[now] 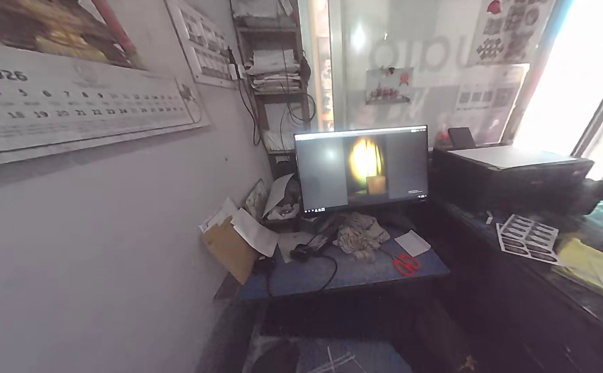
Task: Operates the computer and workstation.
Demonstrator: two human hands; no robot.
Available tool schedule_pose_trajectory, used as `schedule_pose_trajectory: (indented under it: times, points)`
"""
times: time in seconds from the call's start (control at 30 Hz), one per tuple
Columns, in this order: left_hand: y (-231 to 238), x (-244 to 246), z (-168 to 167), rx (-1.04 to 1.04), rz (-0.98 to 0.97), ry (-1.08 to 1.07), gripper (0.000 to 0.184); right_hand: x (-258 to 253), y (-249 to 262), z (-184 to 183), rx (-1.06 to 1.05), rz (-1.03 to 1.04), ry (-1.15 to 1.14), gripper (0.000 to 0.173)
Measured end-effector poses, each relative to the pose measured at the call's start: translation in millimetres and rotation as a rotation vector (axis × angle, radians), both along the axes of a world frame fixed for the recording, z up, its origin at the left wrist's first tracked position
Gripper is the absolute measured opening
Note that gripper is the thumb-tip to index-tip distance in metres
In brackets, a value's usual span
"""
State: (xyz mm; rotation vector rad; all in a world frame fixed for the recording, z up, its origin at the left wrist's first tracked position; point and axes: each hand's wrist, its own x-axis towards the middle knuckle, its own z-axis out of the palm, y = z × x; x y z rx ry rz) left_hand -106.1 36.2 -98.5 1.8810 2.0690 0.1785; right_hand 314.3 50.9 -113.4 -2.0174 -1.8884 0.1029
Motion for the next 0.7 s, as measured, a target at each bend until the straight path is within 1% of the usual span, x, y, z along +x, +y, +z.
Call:
schedule_pose_trajectory:
  times: [0.03, 0.1, 0.17, 0.2, 0.27, 0.3, 0.43, 0.53, 0.67, 0.7]
  points:
    - [1, -1, -2, -0.002, -0.001, 0.012, 0.056, -8, -7, 19, -0.072, 0.004, 0.024, 0.051]
    - [2, -3, -8, 0.015, 0.003, 0.044, 0.055, -15, -13, 35, -0.113, 0.009, 0.044, 0.050]
    - [2, -4, -11, 0.034, -0.003, 0.041, 0.053, -21, -17, 53, -0.207, 0.019, 0.038, 0.048]
    - [2, -4, -11, 0.044, -0.005, 0.029, 0.053, -20, -16, 50, -0.213, 0.025, 0.035, 0.047]
    - [1, -1, -4, 0.010, -0.017, 0.006, 0.055, -6, -10, 25, -0.144, 0.057, 0.012, 0.049]
    - [1, -1, -1, -0.001, -0.021, 0.008, 0.056, -2, -7, 19, -0.130, 0.070, 0.008, 0.050]
    - [2, -2, -2, -0.003, -0.023, 0.023, 0.058, 2, -3, 5, -0.067, 0.065, 0.031, 0.049]
    - [2, -4, -10, 0.029, -0.010, 0.039, 0.057, -2, -7, 13, -0.087, 0.069, 0.089, 0.049]
    - [4, -2, -12, 0.008, 0.023, 0.051, 0.058, -7, -6, 26, -0.106, 0.056, 0.199, 0.044]
    - [4, -2, -14, 0.012, 0.029, 0.054, 0.058, -7, -6, 24, -0.106, 0.064, 0.182, 0.045]
